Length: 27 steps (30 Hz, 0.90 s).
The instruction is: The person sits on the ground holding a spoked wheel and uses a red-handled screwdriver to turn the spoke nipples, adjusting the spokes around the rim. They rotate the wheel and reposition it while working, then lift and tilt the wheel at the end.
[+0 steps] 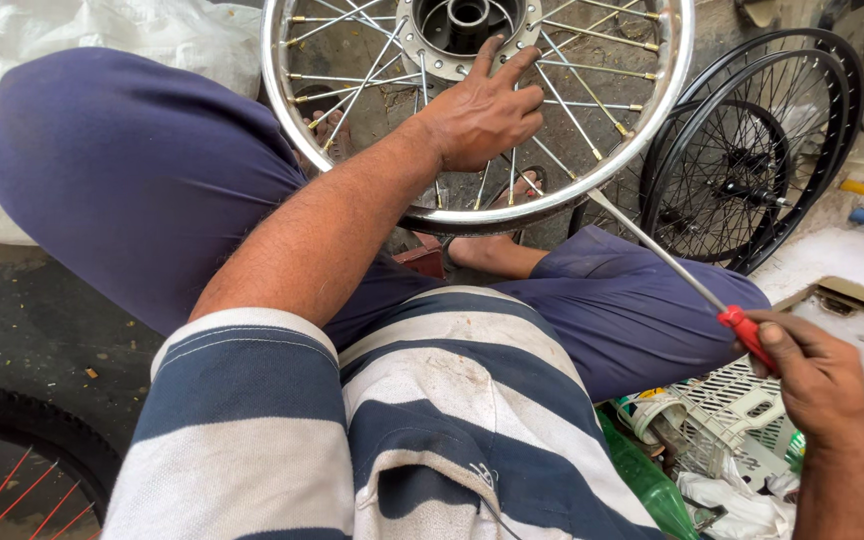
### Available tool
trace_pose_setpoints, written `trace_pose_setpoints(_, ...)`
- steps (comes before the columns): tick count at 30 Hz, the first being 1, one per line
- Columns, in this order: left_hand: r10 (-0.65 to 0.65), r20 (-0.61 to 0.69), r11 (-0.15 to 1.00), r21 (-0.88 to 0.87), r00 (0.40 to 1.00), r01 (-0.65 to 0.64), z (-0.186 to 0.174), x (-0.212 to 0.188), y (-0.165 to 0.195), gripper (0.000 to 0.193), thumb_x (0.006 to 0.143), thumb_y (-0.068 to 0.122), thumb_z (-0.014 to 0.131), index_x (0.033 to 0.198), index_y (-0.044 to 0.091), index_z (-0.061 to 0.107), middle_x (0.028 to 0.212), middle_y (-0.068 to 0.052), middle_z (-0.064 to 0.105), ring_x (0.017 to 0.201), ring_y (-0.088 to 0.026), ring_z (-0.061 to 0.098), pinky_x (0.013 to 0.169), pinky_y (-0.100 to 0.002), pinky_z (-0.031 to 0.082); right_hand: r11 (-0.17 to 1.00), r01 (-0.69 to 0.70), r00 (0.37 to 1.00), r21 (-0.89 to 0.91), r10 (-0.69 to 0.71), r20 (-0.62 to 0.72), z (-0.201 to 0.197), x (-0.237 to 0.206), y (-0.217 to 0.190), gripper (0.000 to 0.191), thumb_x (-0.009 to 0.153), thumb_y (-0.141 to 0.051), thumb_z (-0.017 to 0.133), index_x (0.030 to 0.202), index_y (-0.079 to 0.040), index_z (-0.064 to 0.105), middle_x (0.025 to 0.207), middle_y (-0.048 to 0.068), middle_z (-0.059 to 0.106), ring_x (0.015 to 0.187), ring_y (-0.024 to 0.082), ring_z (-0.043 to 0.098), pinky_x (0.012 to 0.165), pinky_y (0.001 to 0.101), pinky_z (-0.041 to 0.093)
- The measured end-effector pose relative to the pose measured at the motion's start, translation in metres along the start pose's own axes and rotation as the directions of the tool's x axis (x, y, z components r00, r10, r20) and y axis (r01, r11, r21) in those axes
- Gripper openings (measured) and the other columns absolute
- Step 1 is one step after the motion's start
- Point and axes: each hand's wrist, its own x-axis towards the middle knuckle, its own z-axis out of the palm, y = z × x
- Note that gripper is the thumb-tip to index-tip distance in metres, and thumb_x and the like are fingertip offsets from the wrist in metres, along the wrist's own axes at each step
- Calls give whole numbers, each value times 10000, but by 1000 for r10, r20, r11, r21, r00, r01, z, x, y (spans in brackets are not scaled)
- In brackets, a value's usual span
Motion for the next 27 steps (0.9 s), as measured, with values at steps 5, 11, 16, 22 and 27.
trace_pose_setpoints(5, -13, 21, 1000, 17, 1000, 13, 1, 2, 0, 150, 905, -32, 581, 1012, 37, 662, 1102, -165, 560, 1446, -458, 327, 1125, -786, 229, 876, 267, 955, -401, -295, -9, 3, 2, -13, 336, 938, -196, 824, 1176, 13, 713, 966, 112, 714, 834, 128, 663, 753, 213, 527)
trace_pose_setpoints(11, -6, 34, 1000, 8, 999, 6, 4, 1, 1, 176, 890, -46, 583, 1024, 31, 667, 1113, -168, 562, 1456, -457, 324, 1129, -786, 228, 961, 158, 987, -225, -158, 20, 10, 1, -18, 482, 815, -89, 806, 1250, 40, 646, 987, 112, 697, 889, 156, 663, 803, 261, 546)
trace_pose_setpoints(16, -22, 20, 1000, 13, 1000, 22, 3, 4, -1, 171, 918, -45, 566, 1015, 43, 676, 1106, -170, 568, 1446, -465, 318, 1128, -786, 223, 995, -67, 996, 72, 63, 59, 14, -1, -13, 276, 1025, -85, 682, 1286, -1, 703, 916, 122, 737, 820, 162, 650, 750, 281, 536)
trace_pose_setpoints(22, -11, 79, 1000, 11, 997, 10, -1, 3, 1, 211, 884, -46, 555, 1046, 28, 667, 1118, -173, 568, 1453, -456, 308, 1126, -789, 225, 997, -30, 1000, -69, 30, -6, 15, -7, -10, 297, 1007, -223, 679, 1210, -9, 707, 884, 120, 721, 721, 135, 610, 665, 235, 504)
trace_pose_setpoints(27, -17, 60, 1000, 19, 998, 16, -1, 3, 2, 177, 915, -42, 551, 1023, 35, 669, 1104, -165, 565, 1459, -456, 308, 1125, -789, 226, 954, 85, 994, -287, -102, -44, 15, -10, -10, 493, 855, -165, 837, 1291, -3, 676, 964, 113, 672, 797, 101, 588, 687, 210, 470)
